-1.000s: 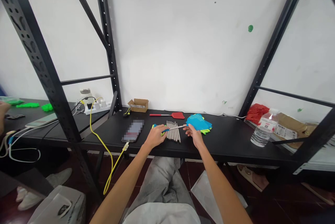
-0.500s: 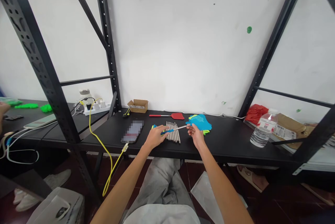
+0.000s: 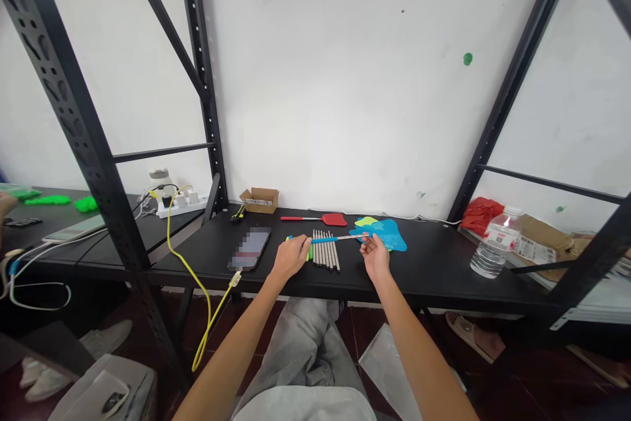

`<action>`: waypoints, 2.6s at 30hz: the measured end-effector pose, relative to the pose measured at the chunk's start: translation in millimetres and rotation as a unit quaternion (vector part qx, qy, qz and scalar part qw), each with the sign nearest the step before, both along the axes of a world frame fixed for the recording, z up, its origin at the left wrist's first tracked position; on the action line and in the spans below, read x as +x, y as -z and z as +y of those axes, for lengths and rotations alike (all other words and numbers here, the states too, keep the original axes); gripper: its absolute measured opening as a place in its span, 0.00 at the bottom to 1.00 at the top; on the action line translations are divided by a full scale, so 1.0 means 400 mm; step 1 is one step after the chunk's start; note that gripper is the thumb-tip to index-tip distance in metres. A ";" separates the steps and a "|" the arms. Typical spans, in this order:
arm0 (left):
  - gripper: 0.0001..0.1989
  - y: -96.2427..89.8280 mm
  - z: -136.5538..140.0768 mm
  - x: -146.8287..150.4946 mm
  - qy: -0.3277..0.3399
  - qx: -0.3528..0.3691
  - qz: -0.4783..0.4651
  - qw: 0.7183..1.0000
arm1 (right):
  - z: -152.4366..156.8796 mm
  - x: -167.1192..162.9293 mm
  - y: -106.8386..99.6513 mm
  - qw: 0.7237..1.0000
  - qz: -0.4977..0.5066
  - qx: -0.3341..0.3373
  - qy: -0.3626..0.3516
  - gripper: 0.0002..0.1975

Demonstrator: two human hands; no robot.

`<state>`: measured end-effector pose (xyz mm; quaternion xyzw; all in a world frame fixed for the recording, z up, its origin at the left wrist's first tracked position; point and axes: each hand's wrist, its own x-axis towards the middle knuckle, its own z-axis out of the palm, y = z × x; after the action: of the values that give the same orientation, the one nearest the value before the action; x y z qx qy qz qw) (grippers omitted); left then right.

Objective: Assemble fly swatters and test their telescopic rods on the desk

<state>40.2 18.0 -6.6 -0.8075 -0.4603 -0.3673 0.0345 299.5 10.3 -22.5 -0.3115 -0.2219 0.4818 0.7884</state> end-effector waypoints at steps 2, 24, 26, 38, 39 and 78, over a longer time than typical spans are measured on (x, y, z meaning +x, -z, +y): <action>0.21 0.001 0.002 0.000 -0.001 0.001 0.005 1.000 | 0.001 -0.005 -0.001 1.000 -0.011 -0.007 0.009 0.05; 0.22 0.000 0.009 -0.009 -0.020 -0.007 0.008 1.000 | 0.003 -0.016 0.013 0.992 -0.123 -0.007 0.015 0.12; 0.22 0.001 0.010 -0.008 -0.018 -0.010 0.012 1.000 | 0.003 -0.016 0.014 0.991 -0.132 -0.008 0.014 0.12; 0.23 0.000 0.009 -0.010 -0.011 -0.004 0.006 1.000 | 0.000 -0.019 0.011 0.990 -0.143 -0.008 0.008 0.14; 0.23 0.000 0.009 -0.010 -0.012 -0.005 0.006 1.000 | 0.000 -0.019 0.011 0.990 -0.144 -0.007 0.008 0.14; 0.18 -0.012 0.000 -0.014 -0.060 -0.008 -0.070 0.996 | 0.002 0.000 0.002 0.999 -0.033 -0.022 0.025 0.11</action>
<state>34.5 18.1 -2.0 -0.7510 -0.5122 -0.4164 0.0182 299.6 11.0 -23.5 -0.3505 -0.2291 0.4559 0.7854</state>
